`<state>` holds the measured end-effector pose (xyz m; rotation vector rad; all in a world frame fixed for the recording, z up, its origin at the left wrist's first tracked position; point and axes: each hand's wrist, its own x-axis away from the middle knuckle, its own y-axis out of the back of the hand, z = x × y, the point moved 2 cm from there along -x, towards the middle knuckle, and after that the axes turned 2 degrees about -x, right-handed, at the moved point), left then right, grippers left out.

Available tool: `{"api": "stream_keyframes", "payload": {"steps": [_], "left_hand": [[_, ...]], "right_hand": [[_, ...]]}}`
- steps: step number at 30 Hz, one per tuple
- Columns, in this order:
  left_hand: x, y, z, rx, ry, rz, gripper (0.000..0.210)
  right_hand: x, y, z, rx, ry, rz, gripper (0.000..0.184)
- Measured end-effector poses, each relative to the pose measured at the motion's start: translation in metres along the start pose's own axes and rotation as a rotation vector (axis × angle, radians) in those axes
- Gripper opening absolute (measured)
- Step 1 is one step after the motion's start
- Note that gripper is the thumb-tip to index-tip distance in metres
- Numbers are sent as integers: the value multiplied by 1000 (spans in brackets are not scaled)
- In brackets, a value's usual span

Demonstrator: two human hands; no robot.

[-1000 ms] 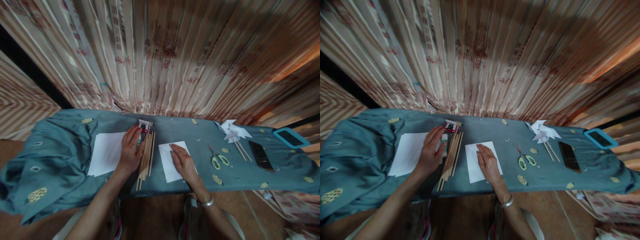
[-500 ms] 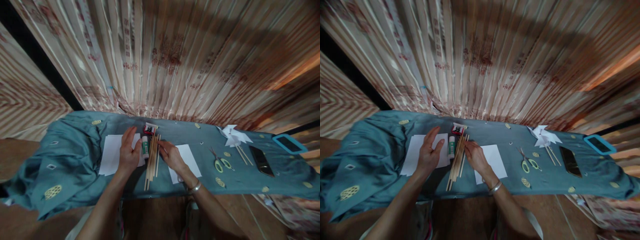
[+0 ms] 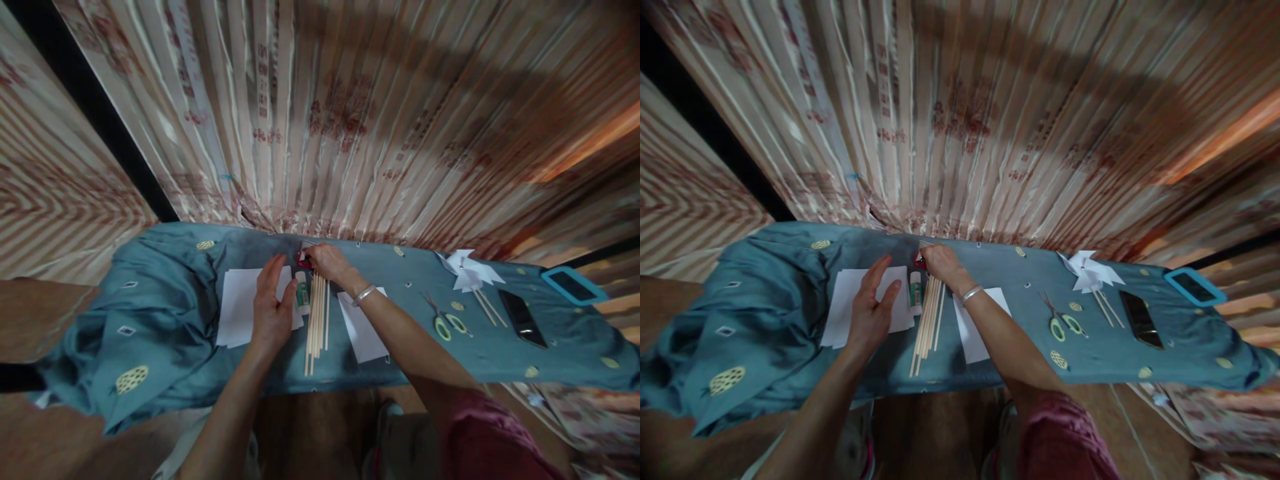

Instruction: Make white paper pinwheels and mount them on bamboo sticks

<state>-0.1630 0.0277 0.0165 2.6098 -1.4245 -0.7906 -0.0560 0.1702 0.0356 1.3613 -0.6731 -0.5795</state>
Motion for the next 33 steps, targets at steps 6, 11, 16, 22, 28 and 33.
{"api": "stream_keyframes", "payload": {"steps": [6,11,16,22,28,33], "left_hand": [[6,6,-7,24,34,26,43],[10,9,-12,35,42,22,43],[14,3,-19,66,39,22,43],[21,-17,-28,75,-6,68,39],[36,-44,-37,77,-125,274,19],[52,-64,-45,81,-193,377,18]], "right_hand": [[-9,0,4,44,-31,48,30],[-10,-1,3,53,-46,63,31],[-12,-3,1,43,-37,41,31],[-2,4,1,-12,-11,-6,26],[61,4,-28,-101,-67,-113,31],[91,-11,-51,-381,-140,-188,26]]}}
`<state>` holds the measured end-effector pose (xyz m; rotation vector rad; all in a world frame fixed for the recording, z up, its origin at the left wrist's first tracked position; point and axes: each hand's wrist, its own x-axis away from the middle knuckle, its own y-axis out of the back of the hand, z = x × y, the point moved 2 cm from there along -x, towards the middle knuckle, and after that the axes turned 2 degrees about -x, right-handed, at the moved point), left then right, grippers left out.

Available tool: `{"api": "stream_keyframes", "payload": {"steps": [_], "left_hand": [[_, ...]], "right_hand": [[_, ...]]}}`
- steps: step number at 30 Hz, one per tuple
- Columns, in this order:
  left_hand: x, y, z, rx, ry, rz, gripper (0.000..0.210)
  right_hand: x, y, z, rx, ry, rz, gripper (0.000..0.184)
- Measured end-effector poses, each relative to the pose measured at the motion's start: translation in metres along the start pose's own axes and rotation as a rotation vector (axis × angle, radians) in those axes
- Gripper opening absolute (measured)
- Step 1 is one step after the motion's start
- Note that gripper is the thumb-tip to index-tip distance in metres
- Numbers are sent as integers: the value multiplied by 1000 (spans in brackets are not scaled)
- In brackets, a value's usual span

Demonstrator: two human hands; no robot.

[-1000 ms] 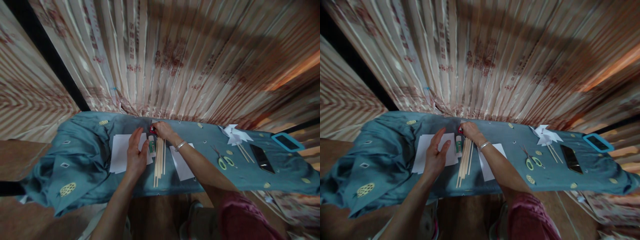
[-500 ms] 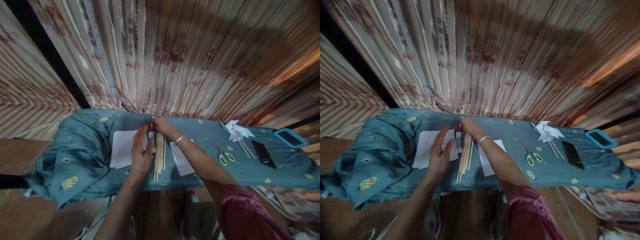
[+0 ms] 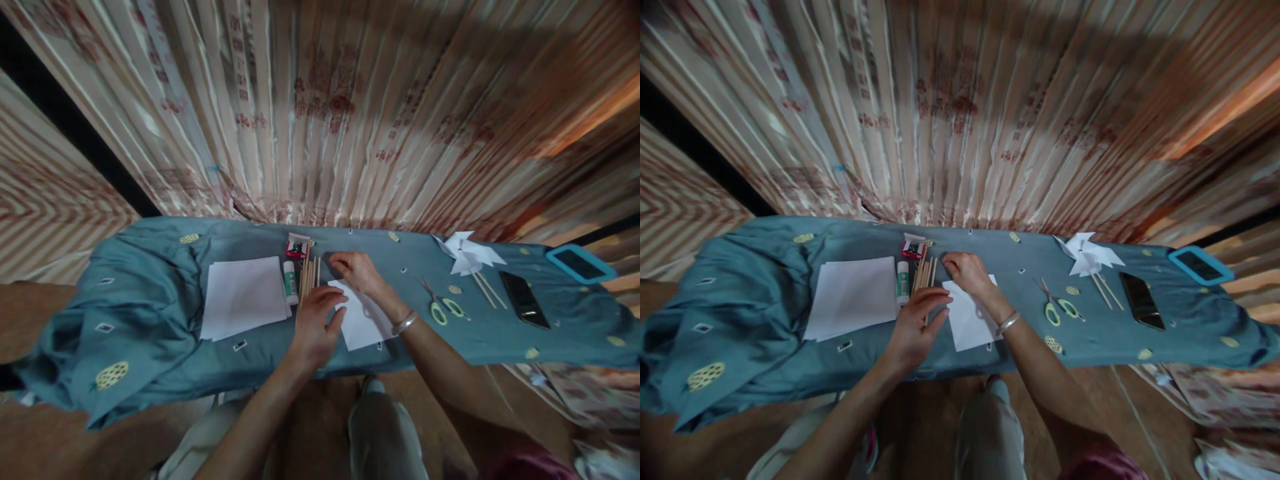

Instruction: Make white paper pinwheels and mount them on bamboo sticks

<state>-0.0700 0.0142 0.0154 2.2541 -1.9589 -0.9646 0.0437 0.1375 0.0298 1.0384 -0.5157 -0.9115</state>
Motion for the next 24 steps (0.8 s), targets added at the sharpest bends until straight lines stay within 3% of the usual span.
{"api": "stream_keyframes", "payload": {"steps": [5,10,16,18,21,24], "left_hand": [[-3,-3,-4,-24,-10,-73,18],[-12,18,1,-18,56,-208,17],[-13,47,24,-7,194,-316,26],[-12,53,31,79,273,-379,31],[-9,56,34,326,436,-441,40],[-7,46,26,665,595,-285,42]], "right_hand": [[-23,-12,22,0,87,52,23],[-36,-34,52,48,65,193,28],[-26,-53,75,34,26,158,43],[-21,-50,72,-138,-53,69,51],[-3,-44,62,-737,-141,5,47],[26,-40,54,-1270,-121,75,38]]}}
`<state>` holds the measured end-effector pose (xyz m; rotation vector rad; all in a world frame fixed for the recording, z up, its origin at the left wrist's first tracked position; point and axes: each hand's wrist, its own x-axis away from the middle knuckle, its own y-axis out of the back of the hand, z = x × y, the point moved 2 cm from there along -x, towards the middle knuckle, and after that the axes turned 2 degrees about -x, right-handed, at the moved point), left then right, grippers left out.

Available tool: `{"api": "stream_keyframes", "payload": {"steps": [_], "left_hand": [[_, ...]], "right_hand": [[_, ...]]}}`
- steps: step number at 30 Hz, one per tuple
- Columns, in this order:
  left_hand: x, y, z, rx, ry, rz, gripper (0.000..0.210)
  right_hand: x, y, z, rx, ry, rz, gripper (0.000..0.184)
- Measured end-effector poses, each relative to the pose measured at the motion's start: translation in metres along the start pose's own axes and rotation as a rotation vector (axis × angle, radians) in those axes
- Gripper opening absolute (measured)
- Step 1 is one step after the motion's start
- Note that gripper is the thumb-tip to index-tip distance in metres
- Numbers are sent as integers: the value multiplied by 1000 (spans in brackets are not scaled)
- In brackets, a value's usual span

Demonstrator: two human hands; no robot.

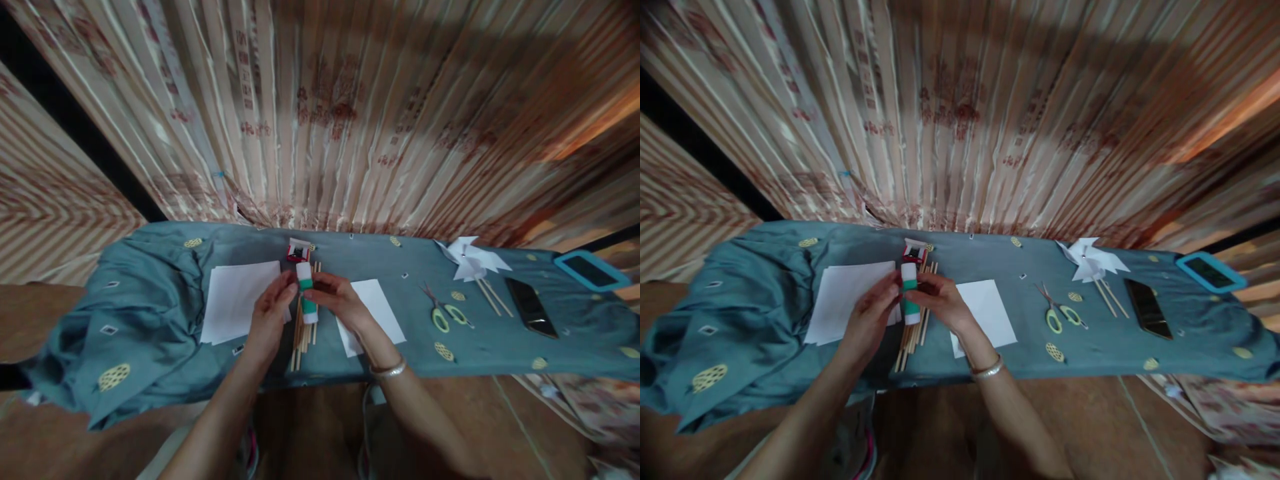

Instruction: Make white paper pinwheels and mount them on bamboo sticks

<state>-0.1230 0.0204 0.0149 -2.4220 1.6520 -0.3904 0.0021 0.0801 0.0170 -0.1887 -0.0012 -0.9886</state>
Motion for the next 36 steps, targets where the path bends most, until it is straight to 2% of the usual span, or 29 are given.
{"api": "stream_keyframes", "payload": {"steps": [2,3,7,11,13,16,20,23,26,30,33,36], "left_hand": [[8,-13,2,121,151,173,42],[11,-19,4,154,202,211,41],[19,-38,14,203,308,212,37],[21,-54,22,256,354,292,35],[21,-58,24,269,375,286,32],[17,-58,26,268,373,205,24],[17,-62,31,272,382,177,30],[22,-71,39,246,400,206,34],[30,-83,43,218,399,285,35],[37,-94,43,18,278,318,34],[40,-98,45,-135,190,303,36],[42,-101,52,-144,191,324,29]], "right_hand": [[21,5,-3,-161,-42,-27,36],[30,8,-5,-204,-70,-45,36],[54,18,-10,-259,-147,-32,34],[70,32,-11,-289,-175,35,27],[79,38,-13,-287,-190,50,28],[93,47,-19,-292,-199,48,33],[106,62,-19,-296,-117,-53,36],[112,73,-14,-220,-58,-96,35],[115,81,-9,-138,3,-127,32],[117,87,-7,27,72,-221,32],[120,88,-7,251,42,-323,44],[122,86,-5,427,12,-375,52]]}}
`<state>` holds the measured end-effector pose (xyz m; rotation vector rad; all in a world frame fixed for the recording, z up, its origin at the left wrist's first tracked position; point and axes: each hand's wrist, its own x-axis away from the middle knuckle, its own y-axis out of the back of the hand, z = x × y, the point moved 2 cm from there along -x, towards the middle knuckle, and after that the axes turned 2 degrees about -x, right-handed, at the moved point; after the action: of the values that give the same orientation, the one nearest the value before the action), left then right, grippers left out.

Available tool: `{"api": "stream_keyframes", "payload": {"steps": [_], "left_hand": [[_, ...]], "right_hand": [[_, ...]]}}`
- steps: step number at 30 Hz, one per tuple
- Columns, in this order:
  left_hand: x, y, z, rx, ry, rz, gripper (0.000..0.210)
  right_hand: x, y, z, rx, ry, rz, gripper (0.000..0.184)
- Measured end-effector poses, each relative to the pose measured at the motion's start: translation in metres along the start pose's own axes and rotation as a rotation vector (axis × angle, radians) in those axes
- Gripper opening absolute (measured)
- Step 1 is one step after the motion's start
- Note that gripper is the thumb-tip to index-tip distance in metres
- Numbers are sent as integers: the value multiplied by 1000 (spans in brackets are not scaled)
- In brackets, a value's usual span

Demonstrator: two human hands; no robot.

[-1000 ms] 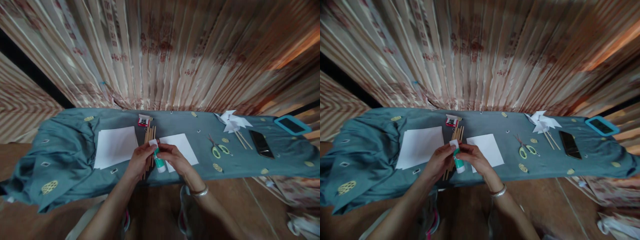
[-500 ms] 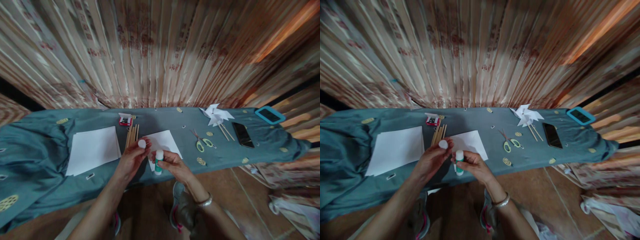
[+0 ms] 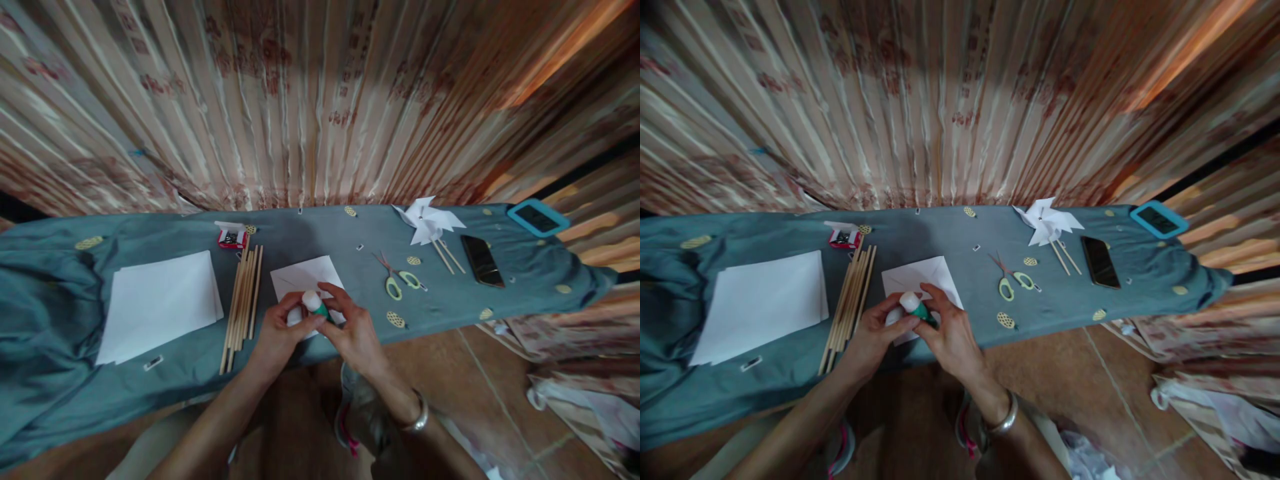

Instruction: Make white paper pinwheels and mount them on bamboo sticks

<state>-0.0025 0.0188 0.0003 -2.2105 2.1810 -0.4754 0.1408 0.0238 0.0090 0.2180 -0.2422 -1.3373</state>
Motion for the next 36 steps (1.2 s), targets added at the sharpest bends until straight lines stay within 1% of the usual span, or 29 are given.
{"api": "stream_keyframes", "payload": {"steps": [2,4,6,8,10,12,15,20,30,34,36], "left_hand": [[-1,0,3,10,-9,2,22],[-3,1,3,18,-14,4,20],[-4,3,2,45,1,-4,24],[-5,6,-1,88,20,-42,30],[-5,9,-4,127,29,-78,33],[-6,10,-6,166,26,-90,33],[-5,12,-7,200,10,-82,32],[-2,15,-8,124,-22,-61,29],[5,14,-26,-13,-106,-56,16],[5,15,-28,-42,-133,-47,13],[6,16,-28,-45,-137,-26,15]], "right_hand": [[1,-1,2,41,4,-3,52],[1,-2,1,15,-9,1,53],[0,-4,-1,-76,-23,25,55],[-1,-8,-5,-217,-41,67,54],[-2,-12,-9,-364,-67,107,44],[-3,-15,-12,-478,-85,120,32],[-4,-17,-11,-570,-90,121,25],[-3,-18,-9,-602,-104,122,24],[0,-14,-11,-590,-115,163,26],[1,-13,-10,-583,-122,177,25],[1,-13,-9,-590,-115,204,25]]}}
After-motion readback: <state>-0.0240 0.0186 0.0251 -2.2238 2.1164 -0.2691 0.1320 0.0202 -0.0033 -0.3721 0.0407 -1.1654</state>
